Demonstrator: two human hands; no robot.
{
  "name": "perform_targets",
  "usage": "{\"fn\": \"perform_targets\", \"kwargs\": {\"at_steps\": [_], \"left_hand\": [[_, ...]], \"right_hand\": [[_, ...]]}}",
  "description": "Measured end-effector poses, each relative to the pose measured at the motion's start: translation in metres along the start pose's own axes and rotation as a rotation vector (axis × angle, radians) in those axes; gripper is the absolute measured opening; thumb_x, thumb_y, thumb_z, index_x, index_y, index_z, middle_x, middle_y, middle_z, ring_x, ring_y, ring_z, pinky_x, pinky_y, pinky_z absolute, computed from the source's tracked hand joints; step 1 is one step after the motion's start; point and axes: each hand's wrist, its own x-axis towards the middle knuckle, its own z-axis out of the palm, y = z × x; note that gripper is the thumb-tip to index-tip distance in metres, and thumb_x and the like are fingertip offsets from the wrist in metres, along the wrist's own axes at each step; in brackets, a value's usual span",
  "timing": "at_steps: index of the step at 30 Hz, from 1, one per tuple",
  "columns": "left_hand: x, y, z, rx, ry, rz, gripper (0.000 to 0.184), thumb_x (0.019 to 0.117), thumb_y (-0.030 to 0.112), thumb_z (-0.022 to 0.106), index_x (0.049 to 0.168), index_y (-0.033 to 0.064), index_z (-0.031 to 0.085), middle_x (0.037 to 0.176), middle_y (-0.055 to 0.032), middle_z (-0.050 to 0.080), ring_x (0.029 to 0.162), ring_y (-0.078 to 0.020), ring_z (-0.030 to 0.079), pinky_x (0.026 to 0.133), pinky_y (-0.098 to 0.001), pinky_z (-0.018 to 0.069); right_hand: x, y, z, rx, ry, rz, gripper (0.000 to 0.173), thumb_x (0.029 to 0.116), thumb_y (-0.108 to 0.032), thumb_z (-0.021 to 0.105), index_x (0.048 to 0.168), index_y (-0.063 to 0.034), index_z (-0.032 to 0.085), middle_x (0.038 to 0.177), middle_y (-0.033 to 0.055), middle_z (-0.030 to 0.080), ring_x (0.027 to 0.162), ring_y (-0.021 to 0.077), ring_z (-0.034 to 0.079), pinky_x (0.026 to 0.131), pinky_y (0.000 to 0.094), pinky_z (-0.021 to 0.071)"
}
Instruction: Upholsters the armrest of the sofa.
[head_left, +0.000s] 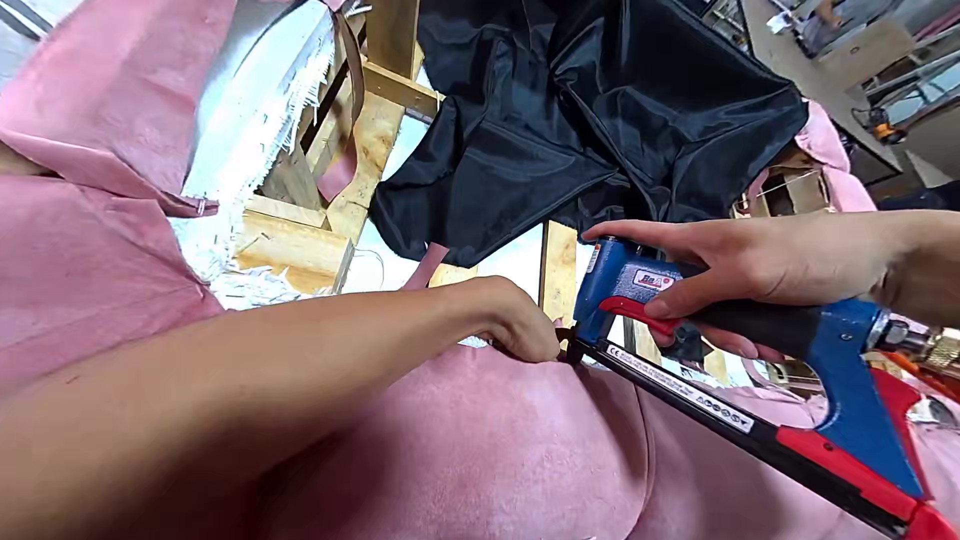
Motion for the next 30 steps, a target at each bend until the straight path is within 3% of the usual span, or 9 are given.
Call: {"fn": "perform_targets", "kwargs": {"at_steps": [7, 11, 14, 19, 22, 24, 26, 28, 30], "left_hand": [[-0.008, 0.001, -0.004, 0.010, 0.008, -0.066, 0.039, 0.1056, 0.036, 0.046, 0.126, 0.0117, 0.070, 0.107, -0.0163, 0.070, 0.100, -0.0292, 0.065, 0.083, -0.0557, 0.0494], [-0.009, -0.004, -0.004, 0.017, 0.029, -0.104, 0.032, 0.1005, 0.033, 0.057, 0.104, 0.0071, 0.076, 0.094, -0.0140, 0.069, 0.088, -0.0255, 0.063, 0.076, -0.0504, 0.0482], [-0.009, -0.009, -0.010, 0.192, 0.052, -0.183, 0.034, 0.0974, 0.039, 0.063, 0.099, 0.0071, 0.076, 0.088, -0.0138, 0.069, 0.084, -0.0282, 0.065, 0.074, -0.0539, 0.0492], [-0.018, -0.013, -0.024, 0.225, 0.248, -0.328, 0.056, 0.1018, 0.052, 0.057, 0.092, -0.0015, 0.070, 0.095, -0.0210, 0.068, 0.095, -0.0380, 0.067, 0.081, -0.0617, 0.0515], [-0.052, -0.007, -0.034, 0.230, 0.451, -0.351, 0.056, 0.1007, 0.057, 0.056, 0.093, 0.0028, 0.069, 0.094, -0.0181, 0.067, 0.093, -0.0368, 0.067, 0.076, -0.0614, 0.0521], [-0.088, 0.001, -0.029, 0.275, 0.514, -0.285, 0.056, 0.1004, 0.061, 0.053, 0.096, 0.0077, 0.070, 0.088, -0.0127, 0.066, 0.087, -0.0320, 0.066, 0.072, -0.0576, 0.0530], [-0.120, 0.003, -0.006, 0.317, 0.578, -0.179, 0.049, 0.1007, 0.059, 0.054, 0.098, 0.0135, 0.072, 0.082, -0.0055, 0.066, 0.081, -0.0246, 0.067, 0.069, -0.0521, 0.0555], [-0.143, -0.007, 0.027, 0.309, 0.682, -0.097, 0.037, 0.1024, 0.052, 0.055, 0.097, 0.0200, 0.073, 0.083, 0.0029, 0.068, 0.081, -0.0143, 0.067, 0.074, -0.0435, 0.0573], [-0.156, -0.023, 0.054, 0.252, 0.823, -0.056, 0.029, 0.1042, 0.044, 0.054, 0.100, 0.0221, 0.073, 0.090, 0.0074, 0.070, 0.089, -0.0082, 0.066, 0.088, -0.0398, 0.0541]], "right_hand": [[0.005, -0.011, 0.008, -0.013, 0.009, 0.005, 0.086, 0.0984, -0.005, 0.060, 0.161, -0.0450, 0.016, 0.093, 0.0205, 0.070, 0.046, 0.0274, 0.063, 0.042, 0.0412, 0.0575], [0.008, -0.013, 0.012, 0.032, 0.003, -0.018, 0.084, 0.0987, -0.005, 0.060, 0.160, -0.0455, 0.019, 0.093, 0.0213, 0.069, 0.048, 0.0290, 0.064, 0.042, 0.0428, 0.0582], [0.012, -0.015, 0.013, 0.072, -0.031, -0.050, 0.082, 0.0994, -0.005, 0.058, 0.160, -0.0437, 0.018, 0.090, 0.0213, 0.068, 0.047, 0.0276, 0.064, 0.043, 0.0414, 0.0581], [0.015, -0.017, 0.015, 0.032, -0.016, -0.064, 0.082, 0.0995, -0.008, 0.058, 0.160, -0.0457, 0.018, 0.094, 0.0215, 0.068, 0.049, 0.0283, 0.064, 0.043, 0.0423, 0.0580], [0.015, -0.019, 0.028, -0.271, 0.209, -0.139, 0.085, 0.0995, -0.008, 0.064, 0.161, -0.0436, 0.018, 0.084, 0.0152, 0.071, 0.045, 0.0254, 0.063, 0.042, 0.0414, 0.0593], [0.032, -0.009, 0.036, -0.698, 0.467, -0.220, 0.098, 0.0911, -0.013, 0.071, 0.164, -0.0420, 0.012, 0.069, 0.0029, 0.066, 0.046, 0.0174, 0.062, 0.043, 0.0391, 0.0570], [0.062, 0.012, 0.043, -0.989, 0.643, -0.295, 0.109, 0.0817, -0.017, 0.073, 0.166, -0.0362, 0.006, 0.064, -0.0004, 0.057, 0.051, 0.0185, 0.058, 0.048, 0.0441, 0.0509], [0.099, 0.035, 0.043, -1.162, 0.711, -0.329, 0.111, 0.0788, -0.020, 0.072, 0.166, -0.0355, 0.005, 0.071, 0.0045, 0.061, 0.059, 0.0262, 0.062, 0.053, 0.0512, 0.0518], [0.138, 0.061, 0.034, -1.263, 0.732, -0.375, 0.104, 0.0796, -0.021, 0.072, 0.165, -0.0346, 0.015, 0.089, 0.0120, 0.067, 0.064, 0.0306, 0.065, 0.056, 0.0518, 0.0525]]}}
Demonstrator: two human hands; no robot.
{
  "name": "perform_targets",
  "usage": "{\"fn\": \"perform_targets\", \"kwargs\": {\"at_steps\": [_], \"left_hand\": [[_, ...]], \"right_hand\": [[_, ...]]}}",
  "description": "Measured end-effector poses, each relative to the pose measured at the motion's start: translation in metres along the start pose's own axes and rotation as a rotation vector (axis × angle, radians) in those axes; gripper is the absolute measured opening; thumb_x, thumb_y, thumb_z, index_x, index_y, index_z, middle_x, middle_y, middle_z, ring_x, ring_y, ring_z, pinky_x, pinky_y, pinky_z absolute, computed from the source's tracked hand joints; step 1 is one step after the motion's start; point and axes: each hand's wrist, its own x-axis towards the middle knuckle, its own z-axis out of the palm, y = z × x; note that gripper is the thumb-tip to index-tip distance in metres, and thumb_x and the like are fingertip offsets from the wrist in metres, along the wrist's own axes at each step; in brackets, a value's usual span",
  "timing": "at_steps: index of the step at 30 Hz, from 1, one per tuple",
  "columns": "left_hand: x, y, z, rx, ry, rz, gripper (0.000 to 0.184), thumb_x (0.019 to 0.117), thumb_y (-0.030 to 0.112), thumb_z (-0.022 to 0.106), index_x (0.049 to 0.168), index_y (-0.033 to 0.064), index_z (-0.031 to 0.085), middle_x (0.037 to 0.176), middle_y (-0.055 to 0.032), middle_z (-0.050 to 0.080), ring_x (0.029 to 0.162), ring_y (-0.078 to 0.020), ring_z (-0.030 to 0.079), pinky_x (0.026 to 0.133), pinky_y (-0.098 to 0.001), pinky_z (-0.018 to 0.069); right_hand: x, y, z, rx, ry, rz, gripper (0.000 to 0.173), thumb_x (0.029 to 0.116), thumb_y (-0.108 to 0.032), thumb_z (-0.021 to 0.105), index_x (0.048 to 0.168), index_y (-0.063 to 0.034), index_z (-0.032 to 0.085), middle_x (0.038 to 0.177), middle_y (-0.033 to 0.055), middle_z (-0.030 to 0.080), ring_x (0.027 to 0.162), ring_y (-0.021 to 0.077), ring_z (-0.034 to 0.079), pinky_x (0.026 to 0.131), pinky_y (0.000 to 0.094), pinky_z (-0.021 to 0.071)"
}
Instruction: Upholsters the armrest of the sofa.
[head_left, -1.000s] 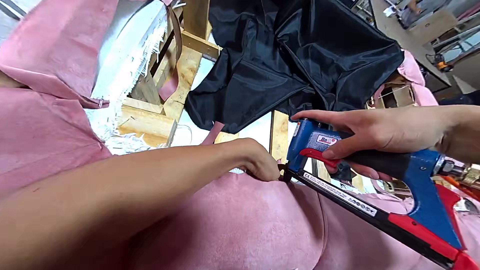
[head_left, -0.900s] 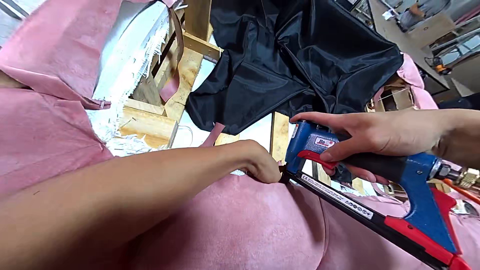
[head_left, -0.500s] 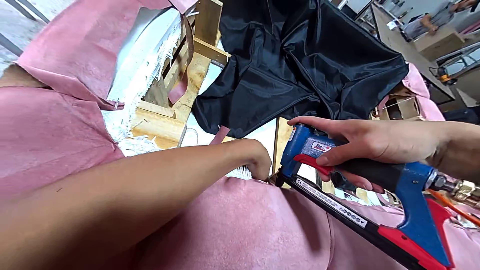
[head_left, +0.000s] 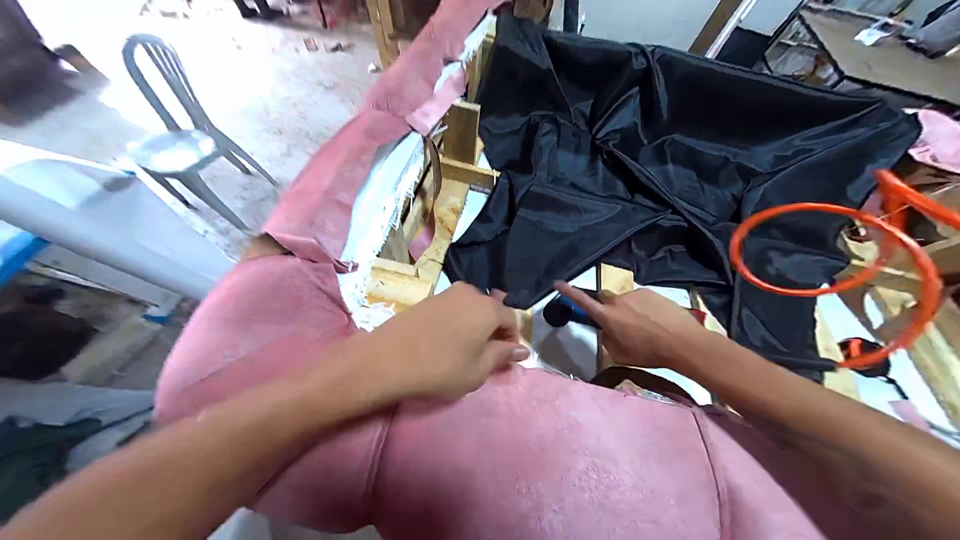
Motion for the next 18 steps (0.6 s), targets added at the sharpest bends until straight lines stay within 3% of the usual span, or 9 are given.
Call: {"fn": "perform_targets", "kwargs": {"at_steps": [2, 3, 5, 7, 10, 12, 14, 16, 18], "left_hand": [[-0.014, -0.013, 0.011, -0.020, 0.055, -0.014, 0.029, 0.1035, 0.046, 0.054, 0.108, 0.0249, 0.073, 0.098, 0.0107, 0.071, 0.097, -0.0048, 0.065, 0.099, -0.0395, 0.0514], [-0.018, -0.017, 0.017, -0.037, 0.057, 0.010, 0.031, 0.1029, 0.047, 0.055, 0.111, 0.0243, 0.073, 0.103, 0.0097, 0.070, 0.102, -0.0059, 0.065, 0.099, -0.0388, 0.0517], [-0.017, -0.018, 0.026, -0.089, 0.014, 0.036, 0.035, 0.1021, 0.049, 0.056, 0.115, 0.0203, 0.071, 0.112, 0.0045, 0.068, 0.111, -0.0112, 0.061, 0.101, -0.0383, 0.0496], [-0.010, -0.016, 0.031, -0.134, -0.023, 0.044, 0.035, 0.1035, 0.047, 0.054, 0.113, 0.0168, 0.068, 0.113, 0.0008, 0.064, 0.110, -0.0131, 0.059, 0.097, -0.0352, 0.0499], [-0.001, -0.010, 0.033, -0.195, -0.073, 0.073, 0.029, 0.1044, 0.035, 0.056, 0.110, 0.0100, 0.069, 0.118, -0.0052, 0.062, 0.113, -0.0169, 0.058, 0.098, -0.0372, 0.0503], [0.002, -0.003, 0.035, -0.194, -0.086, 0.047, 0.028, 0.1032, 0.034, 0.057, 0.104, 0.0094, 0.070, 0.121, -0.0057, 0.061, 0.113, -0.0174, 0.058, 0.097, -0.0382, 0.0508], [0.002, 0.005, 0.031, -0.146, -0.115, 0.003, 0.032, 0.1031, 0.038, 0.057, 0.104, 0.0090, 0.070, 0.129, -0.0066, 0.060, 0.117, -0.0195, 0.058, 0.101, -0.0430, 0.0494], [0.003, 0.011, 0.023, -0.087, -0.180, -0.012, 0.034, 0.1028, 0.038, 0.058, 0.105, 0.0066, 0.070, 0.138, -0.0093, 0.058, 0.125, -0.0238, 0.056, 0.106, -0.0494, 0.0455], [0.003, 0.014, 0.026, -0.076, -0.156, -0.039, 0.027, 0.1011, 0.030, 0.061, 0.097, 0.0043, 0.069, 0.129, -0.0098, 0.063, 0.116, -0.0231, 0.061, 0.100, -0.0462, 0.0510]], "right_hand": [[0.011, 0.014, 0.036, 0.064, 0.036, -0.016, 0.083, 0.0839, -0.023, 0.073, 0.158, -0.0323, 0.039, 0.108, 0.0178, 0.068, 0.073, 0.0336, 0.068, 0.063, 0.0536, 0.0557], [0.015, 0.019, 0.044, 0.149, 0.014, 0.022, 0.066, 0.0877, -0.028, 0.074, 0.150, -0.0287, 0.052, 0.115, 0.0184, 0.067, 0.084, 0.0359, 0.070, 0.071, 0.0568, 0.0574], [0.016, 0.020, 0.042, 0.262, -0.024, 0.113, 0.042, 0.0867, -0.032, 0.078, 0.123, -0.0129, 0.070, 0.109, 0.0176, 0.069, 0.096, 0.0374, 0.069, 0.083, 0.0610, 0.0568], [0.008, 0.003, 0.021, 0.317, 0.048, 0.125, 0.030, 0.0905, -0.027, 0.076, 0.110, -0.0055, 0.073, 0.102, 0.0171, 0.071, 0.099, 0.0374, 0.068, 0.089, 0.0609, 0.0529], [-0.008, -0.032, -0.011, 0.604, 0.362, -0.189, 0.020, 0.0940, -0.031, 0.072, 0.092, -0.0114, 0.073, 0.084, 0.0035, 0.069, 0.078, 0.0186, 0.068, 0.073, 0.0428, 0.0593], [-0.014, -0.054, -0.024, 0.837, 0.399, -0.408, 0.021, 0.0929, -0.037, 0.073, 0.092, -0.0163, 0.074, 0.084, -0.0044, 0.068, 0.077, 0.0076, 0.066, 0.070, 0.0307, 0.0586], [-0.014, -0.065, -0.023, 0.948, 0.343, -0.544, 0.025, 0.0920, -0.039, 0.076, 0.098, -0.0151, 0.075, 0.090, -0.0033, 0.068, 0.083, 0.0070, 0.064, 0.075, 0.0283, 0.0563], [-0.009, -0.068, -0.014, 0.997, 0.327, -0.572, 0.030, 0.0916, -0.039, 0.077, 0.103, -0.0120, 0.074, 0.092, -0.0004, 0.067, 0.085, 0.0081, 0.063, 0.078, 0.0278, 0.0549], [-0.006, -0.072, -0.008, 1.040, 0.313, -0.516, 0.033, 0.0905, -0.041, 0.078, 0.107, -0.0126, 0.073, 0.092, -0.0007, 0.066, 0.085, 0.0075, 0.062, 0.077, 0.0266, 0.0543]]}}
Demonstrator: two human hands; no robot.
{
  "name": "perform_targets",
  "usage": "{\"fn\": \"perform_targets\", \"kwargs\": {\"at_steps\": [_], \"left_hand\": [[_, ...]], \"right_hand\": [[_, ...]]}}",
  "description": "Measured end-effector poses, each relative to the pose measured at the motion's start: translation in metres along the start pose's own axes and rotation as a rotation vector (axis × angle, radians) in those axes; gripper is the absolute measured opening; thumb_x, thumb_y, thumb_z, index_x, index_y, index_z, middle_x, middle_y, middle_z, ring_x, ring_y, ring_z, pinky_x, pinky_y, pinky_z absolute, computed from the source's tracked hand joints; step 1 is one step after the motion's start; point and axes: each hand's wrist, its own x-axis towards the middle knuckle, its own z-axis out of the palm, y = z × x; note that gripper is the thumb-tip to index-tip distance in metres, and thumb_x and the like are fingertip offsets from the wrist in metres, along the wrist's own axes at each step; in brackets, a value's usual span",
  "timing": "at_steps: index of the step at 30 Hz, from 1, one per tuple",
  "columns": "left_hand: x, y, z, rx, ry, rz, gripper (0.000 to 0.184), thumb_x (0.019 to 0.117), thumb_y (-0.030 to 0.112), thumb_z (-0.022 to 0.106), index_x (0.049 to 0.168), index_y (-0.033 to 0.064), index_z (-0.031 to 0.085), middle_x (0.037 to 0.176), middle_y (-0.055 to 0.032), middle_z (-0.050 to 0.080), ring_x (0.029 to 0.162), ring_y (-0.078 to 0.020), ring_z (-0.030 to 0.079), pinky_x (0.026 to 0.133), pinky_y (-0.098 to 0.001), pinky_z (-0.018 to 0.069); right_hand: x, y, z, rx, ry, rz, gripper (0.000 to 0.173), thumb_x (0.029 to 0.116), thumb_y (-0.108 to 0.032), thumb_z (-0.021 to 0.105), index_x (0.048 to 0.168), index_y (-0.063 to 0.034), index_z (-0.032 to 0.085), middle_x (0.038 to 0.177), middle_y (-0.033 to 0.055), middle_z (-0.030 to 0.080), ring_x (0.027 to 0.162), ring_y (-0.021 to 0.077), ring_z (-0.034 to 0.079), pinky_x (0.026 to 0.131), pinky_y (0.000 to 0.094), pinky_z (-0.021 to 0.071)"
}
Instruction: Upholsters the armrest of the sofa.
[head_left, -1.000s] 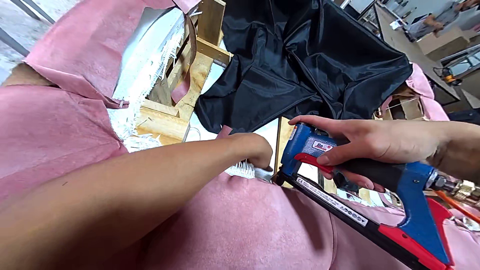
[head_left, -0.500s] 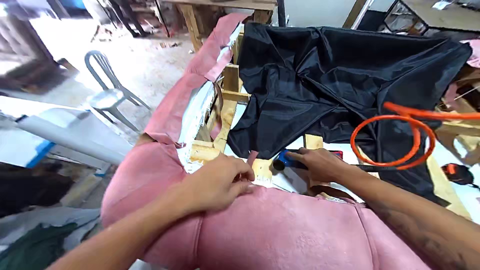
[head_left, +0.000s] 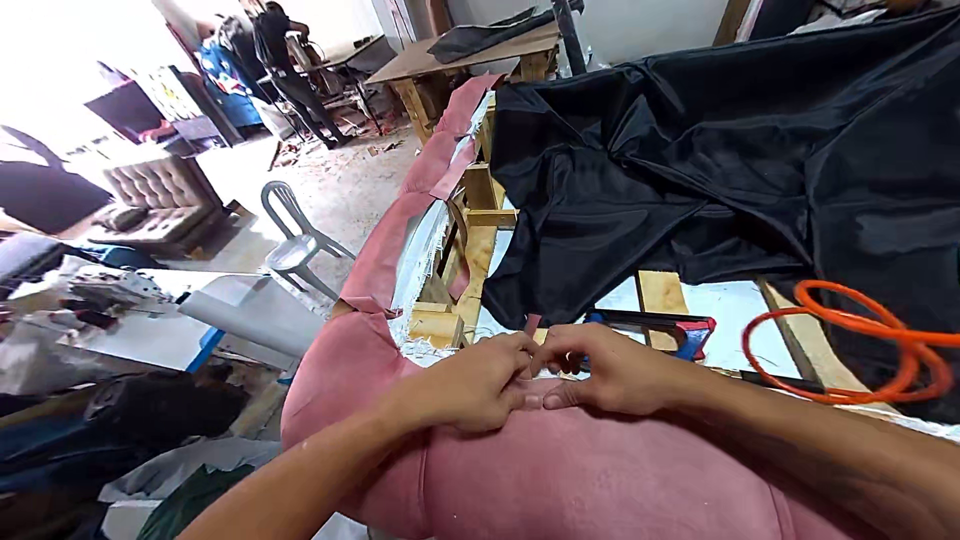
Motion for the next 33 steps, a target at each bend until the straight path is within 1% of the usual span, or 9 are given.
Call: {"fn": "perform_targets", "kwargs": {"at_steps": [3, 7, 12, 16, 20, 23, 26, 28, 33], "left_hand": [[-0.003, -0.001, 0.026, -0.006, 0.283, -0.033, 0.020, 0.0985, 0.022, 0.059, 0.087, 0.0064, 0.066, 0.098, -0.0063, 0.063, 0.089, -0.0179, 0.063, 0.078, -0.0388, 0.0565], [-0.003, -0.002, 0.041, 0.085, 0.504, -0.004, 0.017, 0.0971, 0.019, 0.059, 0.086, 0.0100, 0.068, 0.088, -0.0011, 0.061, 0.075, -0.0111, 0.062, 0.063, -0.0305, 0.0558], [0.015, -0.010, 0.044, 0.099, 0.573, -0.044, 0.016, 0.0918, 0.017, 0.058, 0.079, 0.0122, 0.064, 0.085, 0.0016, 0.057, 0.076, -0.0096, 0.059, 0.061, -0.0283, 0.0523], [0.022, -0.001, 0.039, 0.097, 0.408, -0.221, 0.008, 0.0917, 0.014, 0.063, 0.086, 0.0097, 0.065, 0.090, -0.0038, 0.058, 0.082, -0.0188, 0.061, 0.067, -0.0398, 0.0556], [0.031, 0.011, 0.015, -0.102, 0.182, -0.336, 0.017, 0.0970, 0.017, 0.067, 0.084, 0.0088, 0.060, 0.085, -0.0067, 0.059, 0.077, -0.0209, 0.060, 0.065, -0.0422, 0.0510], [0.041, -0.007, 0.004, -0.145, 0.017, -0.248, 0.021, 0.1014, 0.022, 0.064, 0.088, 0.0064, 0.061, 0.078, -0.0078, 0.058, 0.072, -0.0217, 0.058, 0.063, -0.0438, 0.0492], [0.048, -0.016, -0.004, -0.131, -0.066, -0.162, 0.023, 0.1014, 0.024, 0.064, 0.087, 0.0062, 0.061, 0.075, -0.0062, 0.056, 0.068, -0.0193, 0.056, 0.061, -0.0407, 0.0473], [0.048, -0.017, -0.009, -0.132, -0.089, -0.141, 0.023, 0.1007, 0.024, 0.066, 0.086, 0.0067, 0.063, 0.072, -0.0053, 0.056, 0.065, -0.0179, 0.056, 0.059, -0.0389, 0.0478], [0.050, -0.038, -0.007, -0.131, -0.101, 0.020, 0.022, 0.1004, 0.027, 0.064, 0.085, 0.0108, 0.062, 0.070, -0.0015, 0.056, 0.063, -0.0150, 0.057, 0.055, -0.0376, 0.0487]], "right_hand": [[0.001, -0.001, 0.003, 0.034, 0.004, 0.073, 0.030, 0.0913, -0.040, 0.077, 0.107, -0.0148, 0.074, 0.094, -0.0021, 0.066, 0.086, 0.0068, 0.062, 0.078, 0.0263, 0.0541], [0.002, -0.006, 0.017, -0.071, 0.082, 0.046, 0.020, 0.0948, -0.029, 0.070, 0.083, -0.0140, 0.064, 0.082, -0.0036, 0.061, 0.076, 0.0062, 0.060, 0.068, 0.0255, 0.0524], [0.004, -0.018, 0.032, -0.367, 0.198, 0.151, 0.010, 0.0872, -0.015, 0.072, 0.084, -0.0121, 0.063, 0.081, 0.0003, 0.058, 0.071, 0.0134, 0.063, 0.060, 0.0314, 0.0555], [0.007, -0.019, 0.035, -0.384, 0.247, 0.166, 0.014, 0.0821, -0.012, 0.076, 0.083, -0.0107, 0.062, 0.080, 0.0026, 0.061, 0.073, 0.0186, 0.065, 0.063, 0.0390, 0.0565], [0.009, -0.019, -0.031, -0.308, 0.069, 0.523, 0.016, 0.0989, -0.012, 0.068, 0.100, 0.0037, 0.069, 0.092, 0.0170, 0.069, 0.090, 0.0317, 0.068, 0.087, 0.0531, 0.0542], [-0.024, 0.093, -0.060, -0.488, 0.082, 0.509, 0.040, 0.0916, -0.038, 0.078, 0.101, 0.0003, 0.071, 0.085, 0.0174, 0.070, 0.080, 0.0354, 0.070, 0.077, 0.0612, 0.0562], [-0.028, 0.120, -0.042, -0.656, -0.274, 0.725, 0.069, 0.0739, -0.052, 0.087, 0.121, -0.0072, 0.065, 0.096, 0.0158, 0.070, 0.092, 0.0357, 0.069, 0.082, 0.0602, 0.0551], [-0.021, 0.126, -0.026, -0.702, -0.394, 0.810, 0.083, 0.0708, -0.044, 0.090, 0.136, -0.0084, 0.055, 0.102, 0.0163, 0.070, 0.096, 0.0356, 0.070, 0.083, 0.0591, 0.0565], [-0.020, 0.110, -0.035, -0.568, -0.150, 0.958, 0.062, 0.0789, -0.042, 0.081, 0.125, -0.0062, 0.061, 0.093, 0.0149, 0.070, 0.086, 0.0343, 0.070, 0.076, 0.0598, 0.0568]]}}
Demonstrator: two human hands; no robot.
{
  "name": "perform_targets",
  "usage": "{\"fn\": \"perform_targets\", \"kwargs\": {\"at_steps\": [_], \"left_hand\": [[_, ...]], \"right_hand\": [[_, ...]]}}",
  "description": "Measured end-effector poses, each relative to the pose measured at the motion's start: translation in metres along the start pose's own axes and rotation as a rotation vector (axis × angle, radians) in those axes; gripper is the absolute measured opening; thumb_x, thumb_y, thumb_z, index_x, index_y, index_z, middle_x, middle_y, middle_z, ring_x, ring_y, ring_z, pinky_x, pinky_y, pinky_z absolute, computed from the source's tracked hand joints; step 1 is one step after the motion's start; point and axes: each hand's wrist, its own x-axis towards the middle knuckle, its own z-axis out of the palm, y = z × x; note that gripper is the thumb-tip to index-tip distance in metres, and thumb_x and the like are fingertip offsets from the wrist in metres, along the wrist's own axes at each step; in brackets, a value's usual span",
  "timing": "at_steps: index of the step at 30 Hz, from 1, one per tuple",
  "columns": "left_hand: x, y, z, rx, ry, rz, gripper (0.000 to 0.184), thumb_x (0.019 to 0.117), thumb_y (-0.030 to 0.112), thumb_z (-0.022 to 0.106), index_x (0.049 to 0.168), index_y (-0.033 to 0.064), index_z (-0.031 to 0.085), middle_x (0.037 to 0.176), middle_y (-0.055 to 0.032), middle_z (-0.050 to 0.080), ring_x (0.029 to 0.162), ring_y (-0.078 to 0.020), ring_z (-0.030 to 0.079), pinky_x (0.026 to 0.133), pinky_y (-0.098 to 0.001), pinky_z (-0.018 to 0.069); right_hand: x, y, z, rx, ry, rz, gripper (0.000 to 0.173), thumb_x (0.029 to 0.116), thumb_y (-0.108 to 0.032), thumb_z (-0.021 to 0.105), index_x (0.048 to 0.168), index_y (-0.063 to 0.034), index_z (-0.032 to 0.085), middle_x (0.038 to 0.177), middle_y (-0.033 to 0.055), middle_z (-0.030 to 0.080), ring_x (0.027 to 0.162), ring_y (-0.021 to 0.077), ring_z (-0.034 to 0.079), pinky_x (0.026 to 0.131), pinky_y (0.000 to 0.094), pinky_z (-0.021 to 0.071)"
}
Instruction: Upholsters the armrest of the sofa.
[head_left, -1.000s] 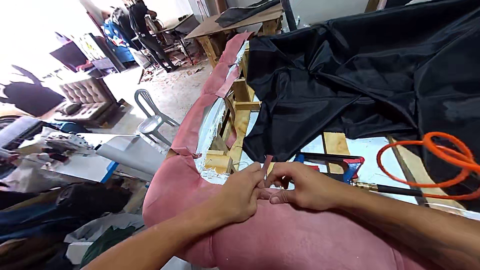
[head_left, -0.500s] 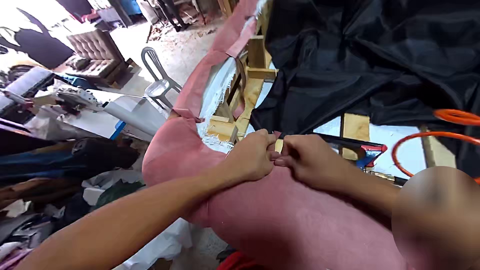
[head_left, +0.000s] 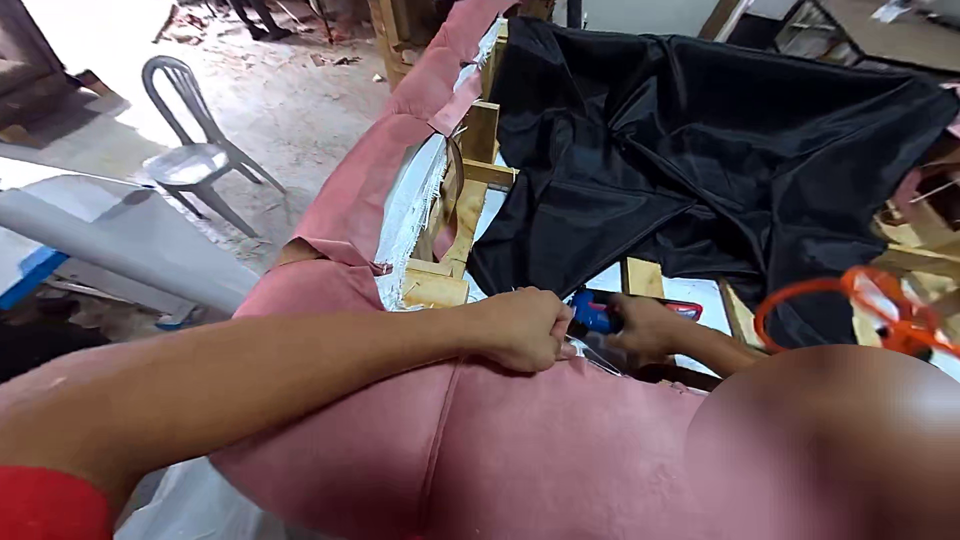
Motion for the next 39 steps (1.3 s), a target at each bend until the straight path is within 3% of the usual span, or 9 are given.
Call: {"fn": "perform_targets", "kwargs": {"at_steps": [5, 8, 11, 14, 17, 23, 26, 30, 39], "left_hand": [[0.003, -0.013, -0.003, 0.130, -0.059, 0.177, 0.024, 0.1029, 0.033, 0.058, 0.095, 0.0122, 0.065, 0.085, -0.0034, 0.064, 0.077, -0.0197, 0.063, 0.065, -0.0463, 0.0537], [0.010, -0.017, -0.007, 0.191, -0.108, 0.299, 0.022, 0.1006, 0.032, 0.060, 0.103, 0.0110, 0.067, 0.102, -0.0058, 0.068, 0.093, -0.0250, 0.067, 0.073, -0.0527, 0.0549], [0.009, -0.017, -0.008, 0.134, -0.153, 0.298, 0.021, 0.0944, 0.027, 0.067, 0.107, 0.0104, 0.066, 0.108, -0.0074, 0.066, 0.097, -0.0278, 0.066, 0.073, -0.0555, 0.0538], [0.010, -0.020, -0.010, 0.081, -0.157, 0.300, 0.020, 0.0985, 0.030, 0.063, 0.100, 0.0110, 0.066, 0.096, -0.0071, 0.066, 0.088, -0.0270, 0.066, 0.070, -0.0541, 0.0532], [0.009, -0.021, -0.012, 0.051, -0.166, 0.293, 0.020, 0.0992, 0.032, 0.063, 0.094, 0.0130, 0.064, 0.082, -0.0048, 0.062, 0.079, -0.0239, 0.063, 0.065, -0.0508, 0.0516], [0.002, -0.022, -0.011, 0.050, -0.124, 0.286, 0.008, 0.0926, 0.023, 0.064, 0.097, 0.0161, 0.063, 0.085, -0.0045, 0.063, 0.082, -0.0246, 0.064, 0.064, -0.0509, 0.0508], [0.005, -0.026, -0.008, 0.051, -0.123, 0.331, 0.018, 0.0973, 0.022, 0.059, 0.113, 0.0174, 0.065, 0.102, -0.0044, 0.067, 0.097, -0.0241, 0.066, 0.076, -0.0524, 0.0546], [0.002, -0.026, -0.009, 0.041, -0.143, 0.308, 0.018, 0.1005, 0.021, 0.055, 0.116, 0.0165, 0.064, 0.102, -0.0057, 0.067, 0.098, -0.0250, 0.066, 0.077, -0.0534, 0.0542], [0.009, -0.037, -0.012, -0.159, -0.165, 0.322, 0.009, 0.0973, 0.015, 0.059, 0.098, 0.0098, 0.067, 0.088, -0.0073, 0.065, 0.083, -0.0222, 0.064, 0.069, -0.0486, 0.0526]], "right_hand": [[-0.118, -0.065, -0.088, -0.085, 0.438, 0.224, 0.035, 0.0977, -0.041, 0.067, 0.104, -0.0063, 0.066, 0.074, 0.0152, 0.064, 0.068, 0.0374, 0.066, 0.059, 0.0620, 0.0522], [-0.206, -0.120, -0.098, -0.111, 0.582, 0.285, 0.052, 0.0989, -0.043, 0.055, 0.128, 0.0001, 0.055, 0.085, 0.0156, 0.067, 0.069, 0.0321, 0.069, 0.059, 0.0565, 0.0563], [-0.252, -0.170, -0.097, 0.267, 0.478, 0.253, 0.064, 0.1027, -0.030, 0.063, 0.145, 0.0082, 0.034, 0.102, 0.0151, 0.070, 0.069, 0.0209, 0.073, 0.059, 0.0426, 0.0652], [-0.249, -0.197, -0.090, 0.641, 0.349, 0.231, 0.093, 0.0999, -0.016, 0.066, 0.164, -0.0224, -0.001, 0.115, 0.0108, 0.067, 0.066, 0.0214, 0.071, 0.052, 0.0414, 0.0647], [-0.231, -0.209, -0.074, 0.728, 0.280, 0.274, 0.085, 0.1018, -0.020, 0.063, 0.162, -0.0453, 0.009, 0.107, 0.0094, 0.071, 0.054, 0.0269, 0.068, 0.044, 0.0464, 0.0631], [-0.210, -0.227, -0.074, 0.656, 0.310, 0.341, 0.076, 0.1008, -0.026, 0.063, 0.157, -0.0550, 0.020, 0.096, 0.0043, 0.073, 0.048, 0.0264, 0.066, 0.040, 0.0446, 0.0612], [-0.204, -0.234, -0.082, 0.644, 0.255, 0.379, 0.076, 0.1019, -0.025, 0.061, 0.156, -0.0567, 0.019, 0.092, 0.0051, 0.073, 0.047, 0.0263, 0.067, 0.039, 0.0437, 0.0606], [-0.199, -0.238, -0.089, 0.682, 0.195, 0.417, 0.068, 0.1037, -0.024, 0.058, 0.154, -0.0535, 0.022, 0.091, 0.0082, 0.072, 0.047, 0.0279, 0.066, 0.040, 0.0441, 0.0605], [-0.194, -0.241, -0.088, 0.664, 0.188, 0.381, 0.070, 0.1027, -0.029, 0.061, 0.154, -0.0549, 0.023, 0.093, 0.0068, 0.073, 0.048, 0.0267, 0.067, 0.041, 0.0427, 0.0610]]}}
